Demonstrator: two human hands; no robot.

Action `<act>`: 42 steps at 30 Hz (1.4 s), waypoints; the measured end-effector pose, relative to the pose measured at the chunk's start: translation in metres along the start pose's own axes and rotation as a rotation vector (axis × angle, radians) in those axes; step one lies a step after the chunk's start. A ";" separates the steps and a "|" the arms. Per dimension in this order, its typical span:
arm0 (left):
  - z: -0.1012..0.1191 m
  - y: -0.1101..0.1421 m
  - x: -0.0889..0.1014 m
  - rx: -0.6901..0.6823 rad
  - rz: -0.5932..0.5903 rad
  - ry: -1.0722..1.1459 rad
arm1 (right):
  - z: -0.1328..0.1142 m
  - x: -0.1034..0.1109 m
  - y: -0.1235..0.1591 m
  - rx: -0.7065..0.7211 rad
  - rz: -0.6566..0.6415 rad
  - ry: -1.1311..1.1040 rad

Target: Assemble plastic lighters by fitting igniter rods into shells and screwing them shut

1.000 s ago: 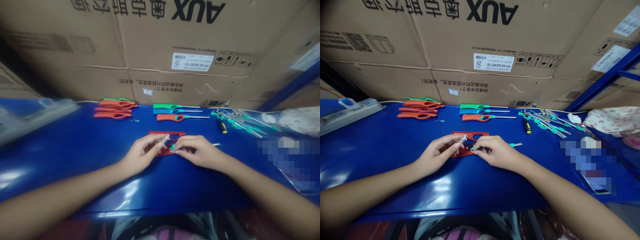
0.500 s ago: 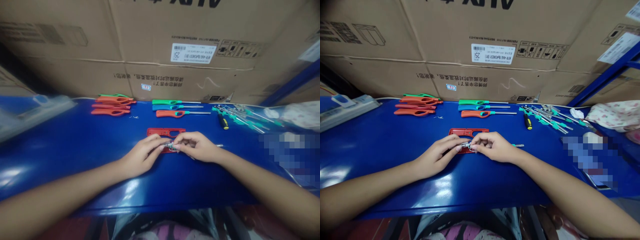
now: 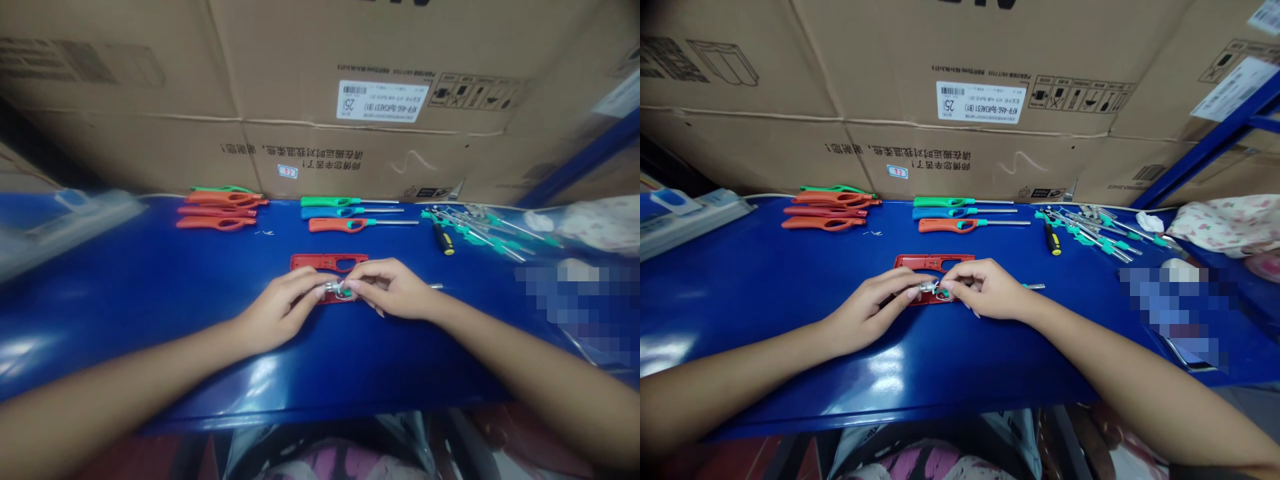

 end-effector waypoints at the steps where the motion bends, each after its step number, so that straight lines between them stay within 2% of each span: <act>1: 0.000 0.000 0.000 0.001 -0.002 0.005 | 0.000 0.000 0.000 0.008 -0.006 0.006; 9: 0.001 0.000 0.001 0.015 0.021 0.026 | -0.006 0.001 0.001 0.125 -0.051 0.044; 16: -0.001 -0.001 0.000 0.052 0.021 0.054 | 0.003 0.002 -0.002 -0.017 0.009 -0.076; 25: -0.001 0.000 0.000 0.061 0.008 0.058 | 0.002 0.003 -0.001 0.014 0.019 -0.094; 42: 0.000 -0.001 0.001 0.062 0.015 0.055 | 0.003 0.004 -0.001 -0.032 0.005 -0.067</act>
Point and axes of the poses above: each hand's wrist, its own y-axis away from the middle knuckle, its own x-axis out of the back of the hand, z = x × y, the point moved 4 cm from there along -y, towards the middle knuckle, and after that the axes turned 11 degrees about -y, right-handed, at the moved point
